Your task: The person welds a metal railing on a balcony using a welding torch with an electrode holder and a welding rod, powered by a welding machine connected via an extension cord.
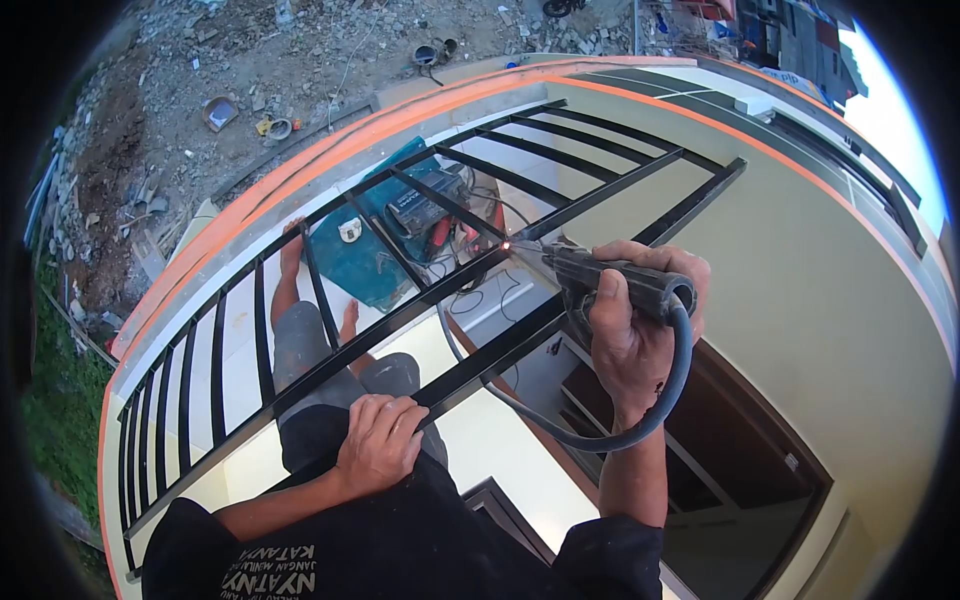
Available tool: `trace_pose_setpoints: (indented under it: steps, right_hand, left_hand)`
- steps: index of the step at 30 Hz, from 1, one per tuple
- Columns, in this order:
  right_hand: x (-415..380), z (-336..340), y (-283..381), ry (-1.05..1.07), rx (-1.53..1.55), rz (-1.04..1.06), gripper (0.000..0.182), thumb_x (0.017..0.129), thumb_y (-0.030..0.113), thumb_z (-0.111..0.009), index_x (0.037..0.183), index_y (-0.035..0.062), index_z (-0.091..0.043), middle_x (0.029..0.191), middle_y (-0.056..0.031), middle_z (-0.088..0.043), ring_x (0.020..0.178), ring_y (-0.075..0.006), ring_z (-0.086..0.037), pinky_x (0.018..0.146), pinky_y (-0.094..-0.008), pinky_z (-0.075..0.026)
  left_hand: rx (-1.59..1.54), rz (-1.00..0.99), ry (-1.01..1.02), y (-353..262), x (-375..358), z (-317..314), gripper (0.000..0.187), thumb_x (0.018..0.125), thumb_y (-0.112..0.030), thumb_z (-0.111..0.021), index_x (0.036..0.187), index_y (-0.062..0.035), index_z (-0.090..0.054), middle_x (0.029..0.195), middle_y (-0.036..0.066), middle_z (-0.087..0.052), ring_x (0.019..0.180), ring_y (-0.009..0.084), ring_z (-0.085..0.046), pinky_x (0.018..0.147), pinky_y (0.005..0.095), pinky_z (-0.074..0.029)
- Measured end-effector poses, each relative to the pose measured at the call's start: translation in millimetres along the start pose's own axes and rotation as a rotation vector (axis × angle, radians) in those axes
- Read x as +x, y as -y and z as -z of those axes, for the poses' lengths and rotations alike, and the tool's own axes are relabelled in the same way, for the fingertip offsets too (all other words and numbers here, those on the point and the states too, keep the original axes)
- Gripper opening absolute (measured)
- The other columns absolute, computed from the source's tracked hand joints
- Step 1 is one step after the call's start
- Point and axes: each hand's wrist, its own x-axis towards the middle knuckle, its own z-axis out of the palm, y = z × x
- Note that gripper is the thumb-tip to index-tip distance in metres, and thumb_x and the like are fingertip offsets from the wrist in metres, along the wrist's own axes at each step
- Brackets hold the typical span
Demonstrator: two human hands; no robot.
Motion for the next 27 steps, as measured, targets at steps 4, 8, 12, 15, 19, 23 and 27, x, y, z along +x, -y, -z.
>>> trace_pose_setpoints:
  steps: [4, 8, 12, 15, 19, 23, 27]
  right_hand:
    - [0.8, -1.2, 1.7, -0.018, 0.042, 0.007, 0.032, 0.09, 0.018, -0.069, 0.106, 0.0038, -0.046, 0.089, -0.0168, -0.07, 0.083, -0.0204, -0.065, 0.08, -0.0325, -0.049]
    - [0.6, -1.1, -0.1, -0.015, 0.036, 0.023, 0.032, 0.091, 0.018, -0.069, 0.106, 0.0035, -0.046, 0.089, -0.0169, -0.07, 0.084, -0.0207, -0.066, 0.08, -0.0326, -0.05]
    - [0.6, -2.5, -1.2, -0.012, 0.024, 0.044, 0.032, 0.091, 0.018, -0.069, 0.106, 0.0032, -0.046, 0.089, -0.0169, -0.07, 0.084, -0.0203, -0.066, 0.079, -0.0321, -0.05]
    - [-0.8, -4.7, 0.4, -0.022, 0.132, -0.075, 0.032, 0.09, 0.018, -0.069, 0.106, 0.0031, -0.046, 0.089, -0.0166, -0.07, 0.083, -0.0196, -0.065, 0.078, -0.0318, -0.051]
    - [-1.1, -3.7, -3.0, -0.026, 0.071, -0.02, 0.032, 0.09, 0.017, -0.069, 0.107, 0.0041, -0.045, 0.091, -0.0154, -0.071, 0.079, -0.018, -0.063, 0.077, -0.0312, -0.051]
    - [-2.8, -0.6, 6.1, -0.053, 0.045, 0.0, 0.032, 0.092, 0.022, -0.067, 0.107, 0.0047, -0.044, 0.092, -0.0147, -0.071, 0.085, -0.0188, -0.061, 0.085, -0.033, -0.046]
    - [-3.7, 0.6, 5.2, -0.023, 0.057, -0.023, 0.032, 0.092, 0.021, -0.068, 0.106, 0.0048, -0.044, 0.092, -0.0153, -0.07, 0.086, -0.0192, -0.062, 0.084, -0.033, -0.046]
  left_hand:
    - [-0.002, 0.0, 0.009, 0.0, 0.1, 0.5, 0.039, 0.079, -0.008, -0.069, 0.116, -0.0023, -0.059, 0.11, 0.01, -0.057, 0.102, 0.0271, -0.055, 0.094, 0.046, -0.042]
    - [0.01, 0.008, -0.018, 0.3, -0.3, -1.7, 0.041, 0.071, -0.008, -0.077, 0.109, -0.0046, -0.064, 0.109, 0.009, -0.06, 0.101, 0.0285, -0.057, 0.093, 0.0458, -0.043]
    - [0.008, 0.01, -0.018, 0.2, -0.1, -2.0, 0.04, 0.072, -0.008, -0.076, 0.109, -0.0047, -0.064, 0.108, 0.009, -0.06, 0.101, 0.0284, -0.057, 0.092, 0.0458, -0.043]
    - [0.042, -0.001, -0.043, 0.8, -0.8, -4.5, 0.039, 0.072, -0.007, -0.076, 0.109, -0.0048, -0.063, 0.108, 0.009, -0.06, 0.1, 0.0284, -0.057, 0.092, 0.0455, -0.043]
    - [0.0, -0.005, -0.043, 0.5, 1.3, -1.7, 0.037, 0.076, -0.007, -0.071, 0.112, -0.0039, -0.062, 0.107, 0.009, -0.059, 0.1, 0.0277, -0.056, 0.092, 0.0453, -0.043]
    - [-0.006, 0.003, -0.003, 0.2, 0.4, 0.1, 0.038, 0.078, -0.007, -0.069, 0.114, -0.0024, -0.06, 0.109, 0.01, -0.057, 0.101, 0.027, -0.055, 0.094, 0.0451, -0.042]
    - [-0.002, 0.015, -0.017, -0.2, -0.1, -1.5, 0.042, 0.069, -0.007, -0.078, 0.11, -0.0047, -0.064, 0.11, 0.009, -0.06, 0.102, 0.0291, -0.057, 0.093, 0.0458, -0.043]
